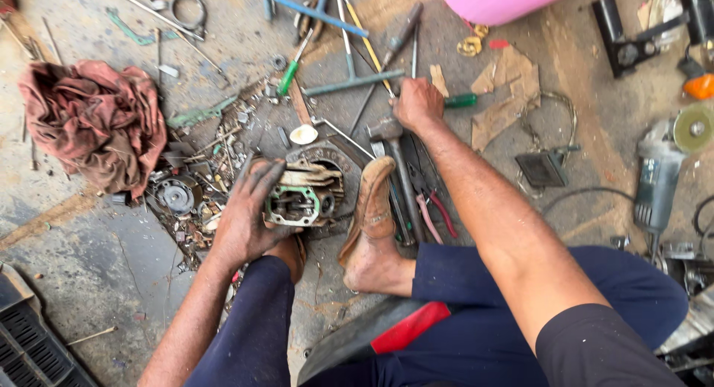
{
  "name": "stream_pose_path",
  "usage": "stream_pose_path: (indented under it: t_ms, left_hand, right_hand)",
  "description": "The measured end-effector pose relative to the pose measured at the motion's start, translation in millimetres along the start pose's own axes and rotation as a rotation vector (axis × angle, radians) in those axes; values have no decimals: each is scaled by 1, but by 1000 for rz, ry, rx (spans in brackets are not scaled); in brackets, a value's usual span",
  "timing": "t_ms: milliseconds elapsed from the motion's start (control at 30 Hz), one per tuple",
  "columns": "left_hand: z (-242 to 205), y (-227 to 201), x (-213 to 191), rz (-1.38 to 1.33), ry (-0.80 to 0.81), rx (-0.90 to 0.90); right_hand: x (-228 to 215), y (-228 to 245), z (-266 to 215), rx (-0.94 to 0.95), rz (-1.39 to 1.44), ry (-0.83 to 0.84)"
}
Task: The person sits on the floor and works on a metal engine cylinder head. They use a screwdriver to pry and remove a gasket, then use pliers to pull out a small metal ring. Finally, they use a wrench to tighten a bolt on the cylinder head.
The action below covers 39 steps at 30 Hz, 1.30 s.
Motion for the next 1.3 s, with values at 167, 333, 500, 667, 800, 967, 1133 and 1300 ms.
stream_pose_path:
  t_ms: [167, 333, 500, 667, 800, 967, 1133, 1300]
  left_hand:
    - [3, -4, -4, 2, -14, 16]
    - [3, -3, -4, 7, -9, 13]
    - [3, 0, -2, -1, 9, -21]
    - [3, -1, -2, 6, -6, 7]
    - [1, 5, 2, 27, 13, 1]
    - [2, 3, 2, 16, 48, -28]
    - [5, -24, -16, 64, -45, 49]
    - [-8, -47, -24, -152, -17, -87]
  right_hand:
    - [9, -2, 16, -68, -160, 44]
    - [1, -23, 20, -49, -118, 35]
    - [-11, -46, 9, 184, 438, 190]
    - [-24, -62, -50, 501, 1008, 355]
    - [-27, -77, -99, 641, 1105, 320]
    - [-32, -86, -146, 692, 1288, 255]
    - [-43, -40, -228, 793, 1524, 191]
    - [-75, 48, -301, 548, 1540, 334]
Point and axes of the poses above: each hand's wrist, its own z-axis towards the middle knuckle, its own x-axis out of the palm, y = z × x, the point moved 7 cm from there along z, towards the middle knuckle, and after that the axes turned 8 degrees about -y, right-handed, at the moved point
